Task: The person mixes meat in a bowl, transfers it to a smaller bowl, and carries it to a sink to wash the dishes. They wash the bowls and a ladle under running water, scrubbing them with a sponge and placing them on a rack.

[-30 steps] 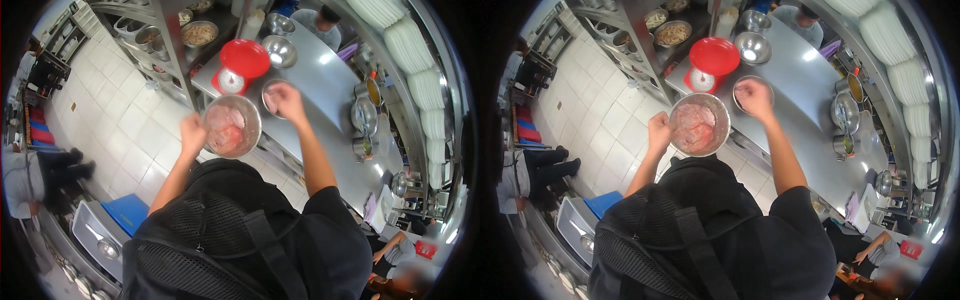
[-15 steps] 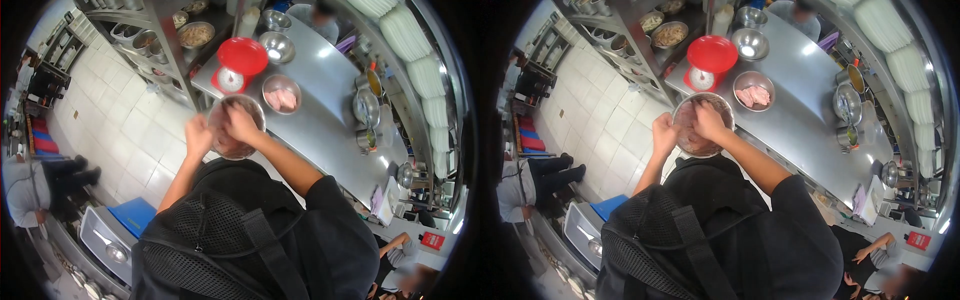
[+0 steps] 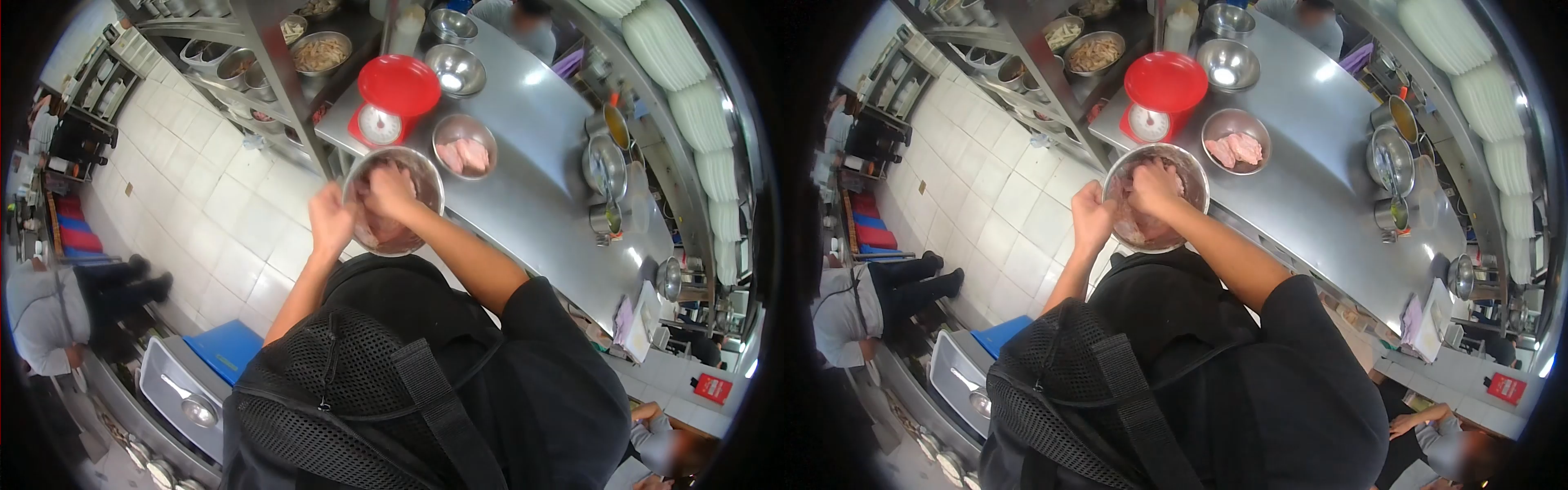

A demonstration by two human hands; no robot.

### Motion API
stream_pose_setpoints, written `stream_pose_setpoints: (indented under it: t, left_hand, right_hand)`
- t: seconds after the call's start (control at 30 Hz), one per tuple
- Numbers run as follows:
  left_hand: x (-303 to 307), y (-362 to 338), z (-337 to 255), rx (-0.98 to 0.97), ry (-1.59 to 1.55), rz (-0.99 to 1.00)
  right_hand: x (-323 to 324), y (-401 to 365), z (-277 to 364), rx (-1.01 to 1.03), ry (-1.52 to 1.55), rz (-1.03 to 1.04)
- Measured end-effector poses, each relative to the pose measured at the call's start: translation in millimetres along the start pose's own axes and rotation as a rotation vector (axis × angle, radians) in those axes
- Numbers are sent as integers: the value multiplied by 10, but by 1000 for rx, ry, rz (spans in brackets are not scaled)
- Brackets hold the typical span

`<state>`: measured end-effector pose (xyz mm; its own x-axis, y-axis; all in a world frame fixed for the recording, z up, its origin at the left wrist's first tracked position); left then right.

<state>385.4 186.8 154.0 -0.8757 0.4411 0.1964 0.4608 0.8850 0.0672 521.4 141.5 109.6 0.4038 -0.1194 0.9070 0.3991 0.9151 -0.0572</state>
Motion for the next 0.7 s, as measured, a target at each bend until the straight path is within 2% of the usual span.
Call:
stream_pose_setpoints:
  t: [0.07,0.13,0.23,0.37,0.43,0.57,0.7]
  left_hand:
    - [-3,7,42,-21,46,16]
    - [2,6,12,-38,90,29]
    - [34,18,-5,-38,63,7]
    - [38,15,73,-22,59,-4]
    - [41,-2,68,-19,69,-4]
    - [-28,-80,51,-51,83,2]
    - [-32,-64,77,-60,98,1]
  right_hand:
    - [-94,35,-51,-10,-36,51]
    - [-137,48,-52,68,144,62]
    - [-154,72,-76,49,229,67]
    - [-78,44,-24,32,207,133]
    - [-126,25,31,100,92,227]
    - [-485,191,-237,62,250,330]
    - [-120,64,67,13,100,501]
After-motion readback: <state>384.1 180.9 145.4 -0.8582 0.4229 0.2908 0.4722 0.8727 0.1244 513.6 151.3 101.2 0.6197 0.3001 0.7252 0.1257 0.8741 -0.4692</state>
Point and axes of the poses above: each hand's wrist, its own y-axis towards the middle knuckle, its own x-axis out of the back of the hand, z = x × y, the point moved 7 cm from there along y, towards the middle knuckle, and after that the axes turned 1 degree about -y, right-handed, at the moved point
